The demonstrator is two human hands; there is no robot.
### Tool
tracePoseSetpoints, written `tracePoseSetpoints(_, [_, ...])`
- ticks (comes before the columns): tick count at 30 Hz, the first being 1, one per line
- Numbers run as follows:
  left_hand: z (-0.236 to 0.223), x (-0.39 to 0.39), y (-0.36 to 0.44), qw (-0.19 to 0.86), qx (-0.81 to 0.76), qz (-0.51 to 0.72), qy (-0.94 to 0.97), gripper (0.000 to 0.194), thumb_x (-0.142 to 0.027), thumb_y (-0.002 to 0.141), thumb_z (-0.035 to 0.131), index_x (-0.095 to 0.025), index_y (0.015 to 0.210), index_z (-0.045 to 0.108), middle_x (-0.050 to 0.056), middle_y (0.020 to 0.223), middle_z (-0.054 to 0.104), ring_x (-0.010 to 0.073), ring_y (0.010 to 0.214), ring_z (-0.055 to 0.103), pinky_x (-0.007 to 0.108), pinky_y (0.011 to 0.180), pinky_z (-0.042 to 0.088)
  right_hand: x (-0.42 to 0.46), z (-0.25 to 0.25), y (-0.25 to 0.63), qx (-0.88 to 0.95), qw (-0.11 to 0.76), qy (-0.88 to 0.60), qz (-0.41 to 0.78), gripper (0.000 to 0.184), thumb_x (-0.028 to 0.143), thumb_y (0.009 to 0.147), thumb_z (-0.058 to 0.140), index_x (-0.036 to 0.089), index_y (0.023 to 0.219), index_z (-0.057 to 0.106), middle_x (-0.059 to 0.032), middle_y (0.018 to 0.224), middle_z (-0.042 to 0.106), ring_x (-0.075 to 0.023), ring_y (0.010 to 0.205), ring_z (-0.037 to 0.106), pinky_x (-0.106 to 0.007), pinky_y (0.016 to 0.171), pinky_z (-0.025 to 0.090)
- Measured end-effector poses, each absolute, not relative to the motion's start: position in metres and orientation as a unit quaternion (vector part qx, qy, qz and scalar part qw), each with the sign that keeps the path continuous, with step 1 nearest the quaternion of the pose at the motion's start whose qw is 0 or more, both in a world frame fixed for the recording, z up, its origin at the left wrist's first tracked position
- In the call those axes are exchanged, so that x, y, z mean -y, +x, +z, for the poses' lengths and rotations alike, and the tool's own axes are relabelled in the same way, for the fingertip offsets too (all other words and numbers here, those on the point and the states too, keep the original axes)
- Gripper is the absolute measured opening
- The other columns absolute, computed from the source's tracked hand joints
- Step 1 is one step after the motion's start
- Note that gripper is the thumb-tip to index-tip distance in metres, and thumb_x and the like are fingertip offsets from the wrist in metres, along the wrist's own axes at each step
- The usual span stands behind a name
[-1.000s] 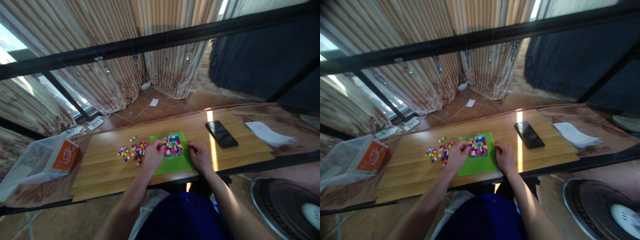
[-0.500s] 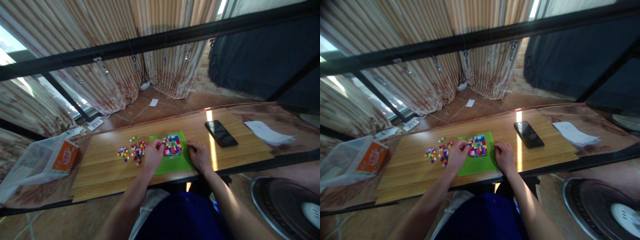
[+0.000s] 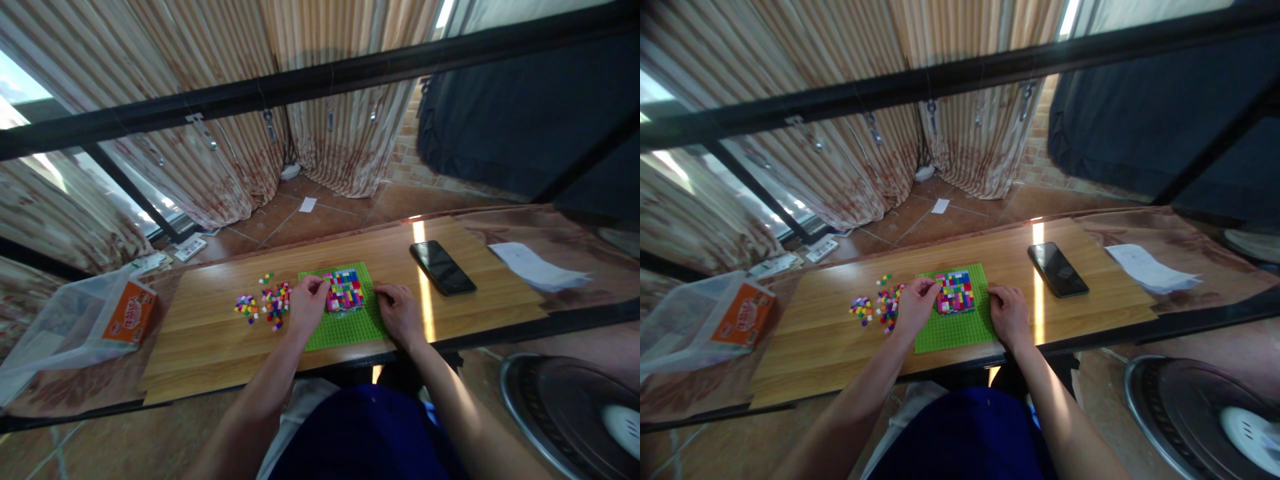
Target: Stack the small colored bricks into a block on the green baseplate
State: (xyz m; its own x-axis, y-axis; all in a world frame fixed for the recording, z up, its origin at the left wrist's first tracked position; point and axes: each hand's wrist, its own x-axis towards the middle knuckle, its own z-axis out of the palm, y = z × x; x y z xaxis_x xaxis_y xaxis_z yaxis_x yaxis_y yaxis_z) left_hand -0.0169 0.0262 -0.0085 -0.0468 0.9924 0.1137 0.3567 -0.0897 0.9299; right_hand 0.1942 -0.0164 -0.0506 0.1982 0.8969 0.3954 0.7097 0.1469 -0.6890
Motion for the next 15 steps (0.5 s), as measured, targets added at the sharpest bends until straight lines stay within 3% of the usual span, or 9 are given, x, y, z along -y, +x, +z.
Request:
tracePoseSetpoints(9, [-0.011, -0.03, -0.014, 0.37, -0.588, 0.448, 0.562, 0.006, -0.021, 0.074, 0.066, -0.017, 0.075, 0.063, 0.002, 0.073, 0.069, 0.0146, 0.069, 0.064, 0.026, 0.067, 0.049, 0.016, -0.054, 0.195, 0.61, 0.442, -0.646, 0.125, 0.022, 0.025, 0.084, 0.05, 0.022, 0.082, 0.072, -0.0077, 0.087, 0.072, -0.0246, 0.088, 0.06, -0.042, 0.084, 0.048])
tracePoseSetpoints(15, [0.003, -0.023, -0.011, 0.363, -0.603, 0.443, 0.554, 0.004, -0.019, 0.075, 0.065, -0.016, 0.072, 0.064, 0.001, 0.071, 0.068, 0.0134, 0.067, 0.063, 0.024, 0.066, 0.048, 0.035, -0.016, 0.194, 0.422, 0.605, -0.631, 0.241, 0.021, 0.036, 0.078, 0.065, 0.019, 0.088, 0.072, -0.0065, 0.085, 0.072, -0.0212, 0.079, 0.065, -0.04, 0.078, 0.052])
